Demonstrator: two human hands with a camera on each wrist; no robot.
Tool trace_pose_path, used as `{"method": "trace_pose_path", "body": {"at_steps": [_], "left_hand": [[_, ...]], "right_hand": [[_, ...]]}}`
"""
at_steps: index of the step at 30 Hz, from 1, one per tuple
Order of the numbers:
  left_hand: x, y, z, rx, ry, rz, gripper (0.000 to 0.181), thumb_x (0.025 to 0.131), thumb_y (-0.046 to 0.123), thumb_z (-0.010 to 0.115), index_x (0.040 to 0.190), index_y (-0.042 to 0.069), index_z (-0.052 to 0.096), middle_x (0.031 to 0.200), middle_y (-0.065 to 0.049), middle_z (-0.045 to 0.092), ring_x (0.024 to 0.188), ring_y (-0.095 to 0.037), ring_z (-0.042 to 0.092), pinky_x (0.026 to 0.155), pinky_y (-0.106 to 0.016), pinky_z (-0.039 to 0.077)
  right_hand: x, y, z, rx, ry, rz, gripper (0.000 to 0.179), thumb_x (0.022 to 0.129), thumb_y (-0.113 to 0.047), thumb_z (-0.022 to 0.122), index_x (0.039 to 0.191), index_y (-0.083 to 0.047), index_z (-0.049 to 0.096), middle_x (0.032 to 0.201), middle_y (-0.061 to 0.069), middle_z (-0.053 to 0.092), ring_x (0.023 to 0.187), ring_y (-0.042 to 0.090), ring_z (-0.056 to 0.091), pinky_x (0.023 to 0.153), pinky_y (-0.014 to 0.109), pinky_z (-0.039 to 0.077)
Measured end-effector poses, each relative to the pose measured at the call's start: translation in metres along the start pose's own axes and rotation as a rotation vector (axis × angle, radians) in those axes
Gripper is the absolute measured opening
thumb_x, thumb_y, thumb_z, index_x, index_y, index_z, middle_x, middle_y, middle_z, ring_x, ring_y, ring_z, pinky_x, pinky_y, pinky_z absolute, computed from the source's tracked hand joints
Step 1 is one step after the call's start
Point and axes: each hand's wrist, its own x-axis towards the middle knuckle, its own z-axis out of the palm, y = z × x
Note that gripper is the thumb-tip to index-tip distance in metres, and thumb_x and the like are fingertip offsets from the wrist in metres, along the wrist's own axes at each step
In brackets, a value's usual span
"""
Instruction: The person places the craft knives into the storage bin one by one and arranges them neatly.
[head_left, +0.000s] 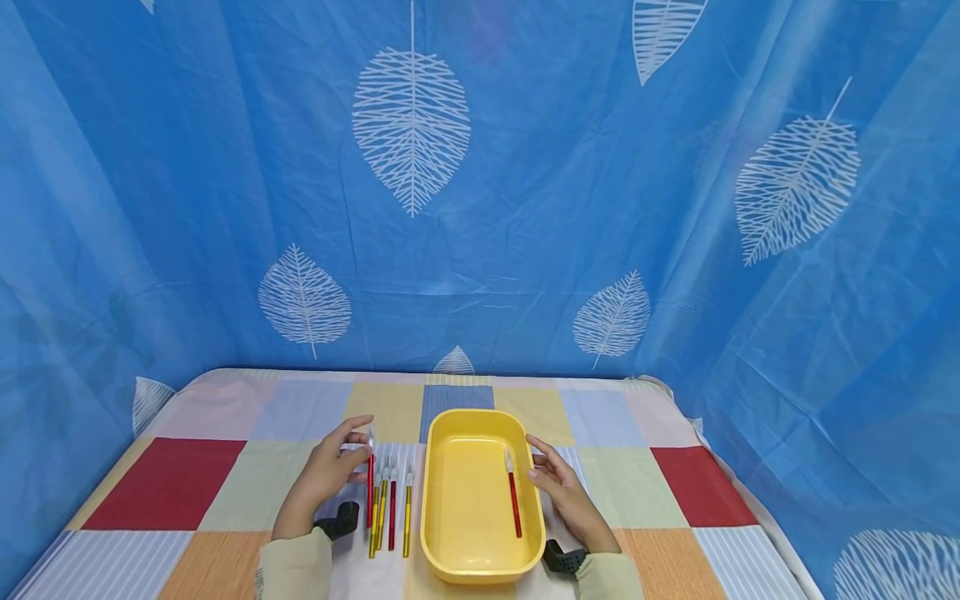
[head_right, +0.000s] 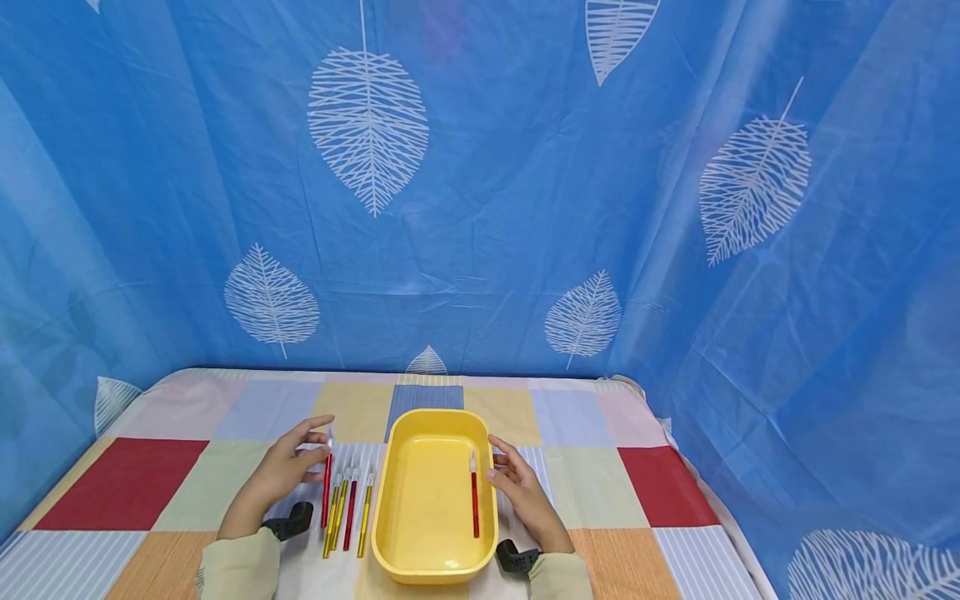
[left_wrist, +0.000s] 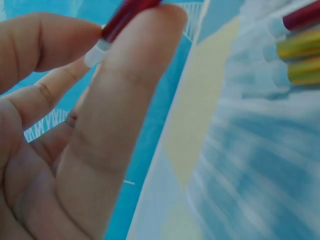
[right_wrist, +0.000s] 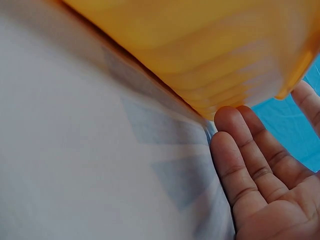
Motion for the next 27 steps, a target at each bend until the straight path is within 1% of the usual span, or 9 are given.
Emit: {"method": "trace_pose_path", "body": {"at_steps": [5,11,14,20,27], "left_hand": [[0.0,0.005,0.0,-0.047,-0.013,0.026,0.051,0.1,0.011,0.056,0.149,0.012,0.043,0.129,-0.022,0.051,0.098,-0.03,0.063,0.074,-0.041,0.06],[-0.001,0.015,0.001,-0.076,-0.014,0.065,0.052,0.101,0.016,0.057,0.15,0.016,0.041,0.134,-0.022,0.05,0.103,-0.032,0.062,0.074,-0.04,0.06],[-0.001,0.021,0.004,-0.093,-0.009,0.082,0.051,0.101,0.015,0.057,0.149,0.017,0.042,0.133,-0.021,0.05,0.102,-0.031,0.063,0.073,-0.039,0.061],[-0.002,0.031,0.011,-0.127,-0.006,0.109,0.05,0.1,0.011,0.058,0.147,0.015,0.045,0.128,-0.021,0.052,0.097,-0.028,0.065,0.07,-0.037,0.061],[-0.005,0.04,0.015,-0.175,-0.042,0.151,0.048,0.099,0.009,0.058,0.146,0.011,0.045,0.125,-0.021,0.052,0.092,-0.027,0.063,0.068,-0.036,0.061]], "right_hand": [[0.001,0.001,-0.001,-0.008,-0.022,-0.026,0.056,0.102,-0.014,0.053,0.155,-0.011,0.034,0.135,0.027,0.049,0.118,0.028,0.053,0.099,0.027,0.044],[0.0,0.001,0.0,-0.006,-0.015,-0.007,0.055,0.103,-0.015,0.053,0.155,-0.012,0.035,0.135,0.025,0.05,0.118,0.028,0.054,0.1,0.029,0.045],[0.0,0.001,0.0,-0.009,-0.008,-0.001,0.055,0.102,-0.016,0.054,0.154,-0.013,0.036,0.135,0.024,0.051,0.119,0.029,0.054,0.1,0.029,0.044],[0.0,0.001,0.0,-0.016,-0.005,-0.014,0.056,0.102,-0.015,0.054,0.154,-0.012,0.035,0.136,0.025,0.049,0.121,0.032,0.052,0.099,0.026,0.045],[0.0,0.001,0.0,-0.01,-0.008,-0.012,0.056,0.102,-0.014,0.055,0.154,-0.011,0.035,0.137,0.026,0.049,0.121,0.032,0.052,0.098,0.024,0.045]]}}
